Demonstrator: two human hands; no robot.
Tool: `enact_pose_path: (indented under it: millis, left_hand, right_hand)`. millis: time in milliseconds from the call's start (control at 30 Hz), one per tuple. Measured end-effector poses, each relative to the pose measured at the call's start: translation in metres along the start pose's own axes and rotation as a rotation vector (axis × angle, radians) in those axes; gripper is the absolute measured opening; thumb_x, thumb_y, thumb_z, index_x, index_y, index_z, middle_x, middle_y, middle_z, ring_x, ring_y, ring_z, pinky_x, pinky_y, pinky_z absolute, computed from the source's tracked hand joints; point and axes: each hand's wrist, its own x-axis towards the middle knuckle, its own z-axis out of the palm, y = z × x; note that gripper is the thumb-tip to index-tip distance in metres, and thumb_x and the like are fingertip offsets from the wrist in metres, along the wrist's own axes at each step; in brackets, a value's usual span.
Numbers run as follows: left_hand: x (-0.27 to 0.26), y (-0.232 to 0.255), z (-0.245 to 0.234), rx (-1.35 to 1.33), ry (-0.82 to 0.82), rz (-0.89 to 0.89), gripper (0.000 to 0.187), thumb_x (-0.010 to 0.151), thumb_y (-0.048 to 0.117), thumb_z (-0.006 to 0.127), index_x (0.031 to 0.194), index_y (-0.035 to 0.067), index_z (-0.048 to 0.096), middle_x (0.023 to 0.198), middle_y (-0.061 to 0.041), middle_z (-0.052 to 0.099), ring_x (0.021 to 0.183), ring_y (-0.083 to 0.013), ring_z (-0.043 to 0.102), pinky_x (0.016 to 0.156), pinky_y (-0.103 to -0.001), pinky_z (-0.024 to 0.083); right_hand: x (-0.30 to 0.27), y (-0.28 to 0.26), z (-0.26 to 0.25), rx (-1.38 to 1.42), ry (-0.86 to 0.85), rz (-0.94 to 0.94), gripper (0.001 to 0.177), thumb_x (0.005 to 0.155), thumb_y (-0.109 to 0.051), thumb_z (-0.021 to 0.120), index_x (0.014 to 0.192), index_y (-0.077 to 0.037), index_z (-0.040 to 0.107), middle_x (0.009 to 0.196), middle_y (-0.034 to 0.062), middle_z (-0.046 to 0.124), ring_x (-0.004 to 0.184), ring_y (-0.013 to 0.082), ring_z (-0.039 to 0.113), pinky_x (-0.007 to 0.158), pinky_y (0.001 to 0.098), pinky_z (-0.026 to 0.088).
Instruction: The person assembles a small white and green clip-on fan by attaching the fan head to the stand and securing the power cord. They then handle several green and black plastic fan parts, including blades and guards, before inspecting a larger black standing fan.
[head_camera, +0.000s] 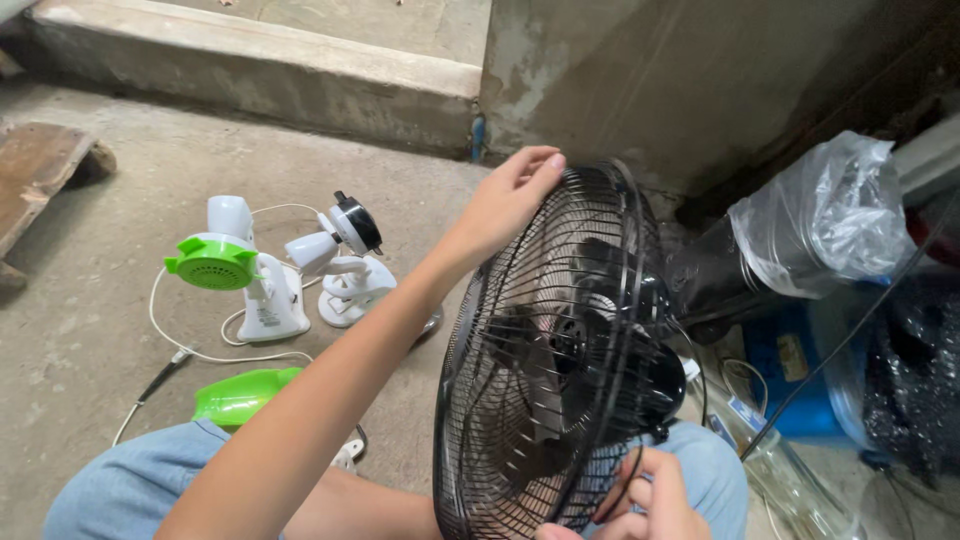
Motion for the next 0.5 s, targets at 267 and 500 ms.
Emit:
enact_pose_path:
  millis: [267, 500]
  left_hand:
    - [0.003, 0.044, -0.006, 0.061, -0.316, 0.166, 0.048, 0.098, 0.040, 0.060, 0.136, 0.009, 0.063, 0.138, -0.011, 0.067, 0.131, -0.0239, 0.060, 0.111, -0.037, 0.044]
    - [0.004, 0.037, -0.003, 0.004, -0.308, 0.258, 0.028, 0.093, 0.022, 0.058, 0.110, 0.003, 0.070, 0.111, -0.009, 0.070, 0.110, -0.0197, 0.063, 0.101, -0.033, 0.046]
  right_hand:
    - [-0.011, 0.099, 0.057, 0.087, -0.091, 0.213, 0.071, 0.048, -0.034, 0.097, 0.099, -0.005, 0.058, 0.058, 0.0044, 0.062, 0.046, 0.0097, 0.057, 0.045, 0.0215, 0.042]
    - [-0.009, 0.162, 0.074, 0.237, -0.106, 0.273, 0.052, 0.056, -0.027, 0.088, 0.095, -0.006, 0.060, 0.056, 0.0044, 0.065, 0.047, 0.0096, 0.061, 0.047, 0.0215, 0.046]
